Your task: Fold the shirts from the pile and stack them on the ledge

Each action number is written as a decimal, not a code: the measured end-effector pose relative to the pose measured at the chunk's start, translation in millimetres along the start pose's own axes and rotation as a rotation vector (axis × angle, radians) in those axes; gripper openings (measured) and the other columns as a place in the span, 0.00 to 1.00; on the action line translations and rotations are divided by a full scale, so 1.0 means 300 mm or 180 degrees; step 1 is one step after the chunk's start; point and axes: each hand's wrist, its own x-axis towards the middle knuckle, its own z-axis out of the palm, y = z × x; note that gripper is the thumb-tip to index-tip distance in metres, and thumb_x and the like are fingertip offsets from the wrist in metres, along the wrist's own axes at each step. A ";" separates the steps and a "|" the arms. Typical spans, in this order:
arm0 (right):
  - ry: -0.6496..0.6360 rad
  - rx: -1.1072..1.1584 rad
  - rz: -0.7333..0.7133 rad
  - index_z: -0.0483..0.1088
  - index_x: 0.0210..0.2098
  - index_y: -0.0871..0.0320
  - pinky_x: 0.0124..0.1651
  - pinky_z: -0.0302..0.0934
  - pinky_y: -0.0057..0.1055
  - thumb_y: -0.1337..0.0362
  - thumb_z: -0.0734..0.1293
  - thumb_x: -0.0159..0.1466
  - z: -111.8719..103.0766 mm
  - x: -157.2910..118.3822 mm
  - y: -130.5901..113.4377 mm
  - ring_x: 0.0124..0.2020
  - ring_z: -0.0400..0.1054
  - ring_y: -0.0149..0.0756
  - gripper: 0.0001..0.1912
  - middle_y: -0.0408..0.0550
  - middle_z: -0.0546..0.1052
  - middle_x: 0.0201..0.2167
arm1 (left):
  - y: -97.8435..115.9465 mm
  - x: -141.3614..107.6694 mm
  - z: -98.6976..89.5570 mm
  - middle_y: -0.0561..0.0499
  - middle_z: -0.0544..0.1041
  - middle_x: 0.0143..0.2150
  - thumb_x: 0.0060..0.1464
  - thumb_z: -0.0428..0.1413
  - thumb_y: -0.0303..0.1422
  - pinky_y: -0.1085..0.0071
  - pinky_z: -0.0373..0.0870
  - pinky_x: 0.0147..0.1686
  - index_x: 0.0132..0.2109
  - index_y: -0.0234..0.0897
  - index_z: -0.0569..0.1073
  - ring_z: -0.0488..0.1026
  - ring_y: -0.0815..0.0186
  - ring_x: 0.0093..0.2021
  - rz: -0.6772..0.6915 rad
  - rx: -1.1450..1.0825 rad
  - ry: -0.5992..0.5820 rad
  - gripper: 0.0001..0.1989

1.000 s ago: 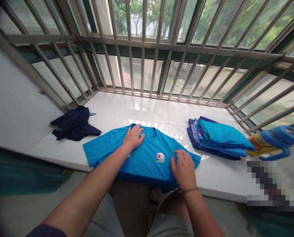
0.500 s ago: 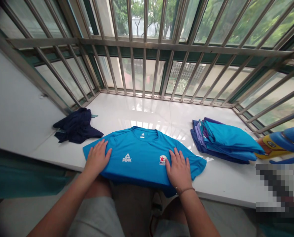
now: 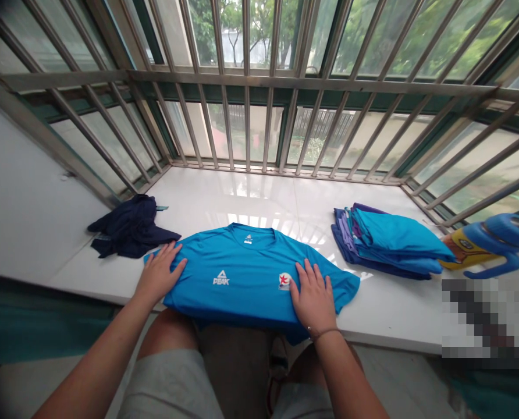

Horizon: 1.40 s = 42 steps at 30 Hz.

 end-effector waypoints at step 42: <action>-0.0397 0.0445 -0.0291 0.74 0.44 0.56 0.45 0.61 0.34 0.59 0.63 0.78 -0.142 0.451 -0.042 0.48 0.75 0.47 0.11 0.56 0.82 0.45 | 0.306 0.412 0.034 0.47 0.86 0.43 0.64 0.58 0.49 0.60 0.77 0.51 0.39 0.43 0.82 0.81 0.55 0.47 0.0571 -0.1985 -0.0156 0.17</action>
